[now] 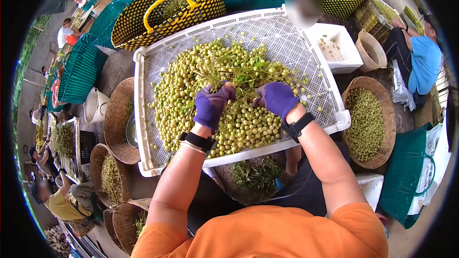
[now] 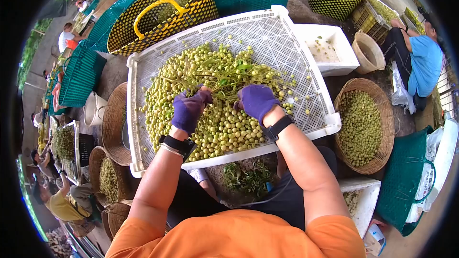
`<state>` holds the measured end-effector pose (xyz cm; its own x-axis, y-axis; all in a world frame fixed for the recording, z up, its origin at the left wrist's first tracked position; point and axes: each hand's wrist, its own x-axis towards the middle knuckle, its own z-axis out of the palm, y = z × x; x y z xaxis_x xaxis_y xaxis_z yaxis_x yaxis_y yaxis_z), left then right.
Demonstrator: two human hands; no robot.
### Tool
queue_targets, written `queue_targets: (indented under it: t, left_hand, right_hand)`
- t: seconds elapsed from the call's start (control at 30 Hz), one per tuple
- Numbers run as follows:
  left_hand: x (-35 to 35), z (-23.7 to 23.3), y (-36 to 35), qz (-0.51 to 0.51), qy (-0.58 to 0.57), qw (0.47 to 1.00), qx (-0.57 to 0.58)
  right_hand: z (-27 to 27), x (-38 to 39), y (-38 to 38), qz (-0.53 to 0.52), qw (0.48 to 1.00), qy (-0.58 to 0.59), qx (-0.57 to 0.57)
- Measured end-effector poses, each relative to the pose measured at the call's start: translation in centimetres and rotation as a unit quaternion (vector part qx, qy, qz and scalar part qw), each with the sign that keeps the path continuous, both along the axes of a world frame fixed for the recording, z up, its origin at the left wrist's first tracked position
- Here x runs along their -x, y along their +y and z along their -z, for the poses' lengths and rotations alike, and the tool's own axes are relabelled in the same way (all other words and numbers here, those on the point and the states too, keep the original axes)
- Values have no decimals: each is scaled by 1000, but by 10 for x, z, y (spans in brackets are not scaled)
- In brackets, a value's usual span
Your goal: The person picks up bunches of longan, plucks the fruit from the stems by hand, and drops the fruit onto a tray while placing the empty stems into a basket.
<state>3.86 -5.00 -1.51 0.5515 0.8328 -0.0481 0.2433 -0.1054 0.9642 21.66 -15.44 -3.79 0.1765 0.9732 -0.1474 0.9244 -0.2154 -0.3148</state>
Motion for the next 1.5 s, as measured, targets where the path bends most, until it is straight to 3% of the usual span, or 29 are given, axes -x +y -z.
queue_targets:
  t: [0.07, 0.13, 0.27, 0.3, 0.33, 0.43, 0.53, 0.6, 0.67, 0.73, 0.77, 0.83, 0.87, 0.93, 0.97, 1.0, 1.03, 1.07, 1.1, 1.13, 1.2, 1.23, 1.27, 1.3, 1.33, 1.37, 1.4, 1.47, 1.5]
  left_hand:
    - [6, 2, 8, -15, 8, 999, 50]
    - [21, 23, 28, 76, 60, 976, -194]
    - [21, 27, 30, 78, 46, 971, -220]
    - [16, 3, 19, 22, -12, 999, 34]
    - [13, 3, 16, 24, -14, 999, 34]
    - [13, -5, 17, -136, -83, 978, 138]
    - [30, 5, 39, -60, -185, 970, 146]
    - [20, -2, 27, -36, -197, 958, 207]
    - [12, -3, 15, 32, -197, 958, 205]
    - [6, -3, 4, 54, -173, 957, 227]
    - [4, 2, 1, 96, -148, 979, 103]
    - [7, 8, -3, 124, -20, 992, -32]
    - [7, -4, -8, 122, 66, 984, -113]
    - [10, -8, -5, 131, 93, 965, -205]
    - [10, -8, -3, 137, 114, 938, -296]
    - [10, -6, -3, 137, 114, 938, -296]
    - [9, -1, -2, 137, 96, 936, -308]
    - [9, 4, -1, 138, 77, 934, -320]
    - [9, 8, 1, 131, 81, 919, -363]
    - [9, 13, 1, 131, 81, 920, -362]
    - [7, 13, 1, 148, 61, 933, -322]
    - [6, 13, 0, 137, 64, 938, -312]
    - [5, 12, 2, 137, 64, 938, -312]
    - [4, 11, 7, 58, -38, 995, -68]
    - [4, 10, 10, -25, -136, 974, 182]
    - [6, 1, 12, -70, -136, 964, 218]
    - [16, 11, 27, 22, -111, 993, -44]
    - [21, 20, 44, -30, -280, 946, 160]
    - [25, 19, 51, -21, -277, 947, 164]
  right_hand:
    - [25, -11, -3, 7, 999, 25, -43]
    - [30, -16, -4, 12, 995, 49, -87]
    - [12, -17, -6, 46, 997, 25, -57]
    - [11, -18, -7, 26, 995, -1, -94]
    - [9, -21, -7, 5, 991, -28, -130]
    - [25, -42, -3, 28, 995, -51, -79]
    - [23, -49, -11, 83, 996, 11, -28]
    - [6, -22, -10, 15, 984, 16, -179]
    - [-10, 0, -3, 16, 964, 213, -156]
    - [9, 12, 14, 13, 841, 513, -173]
    - [9, 18, 18, 14, 841, 512, -173]
    - [10, 29, 23, 34, 729, 655, -199]
    - [8, 27, 24, 34, 727, 656, -199]
    - [3, 20, 23, -60, 917, 354, -174]
    - [16, 20, 24, -70, 862, 456, -210]
    - [34, 11, 29, -70, 862, 456, -209]
    - [52, -7, 36, -104, 771, 625, -67]
    - [48, -14, 36, -131, 635, 757, 80]
    - [47, -14, 27, -241, 834, 488, -89]
    - [46, -15, 21, -241, 834, 488, -88]
    - [15, -11, 12, -134, 887, 437, 66]
    - [41, -13, 10, -144, 862, 479, -85]
    - [35, -14, 7, -143, 862, 479, -85]
    - [19, -14, 2, -76, 766, 637, -40]
    - [2, -15, -4, -4, 639, 769, 7]
    - [-20, -21, -8, 49, 861, 502, 67]
    - [-23, -29, -9, 50, 861, 502, 67]
    - [-24, -41, -13, 20, 968, 245, 52]
    - [-21, -45, -16, 21, 968, 245, 52]
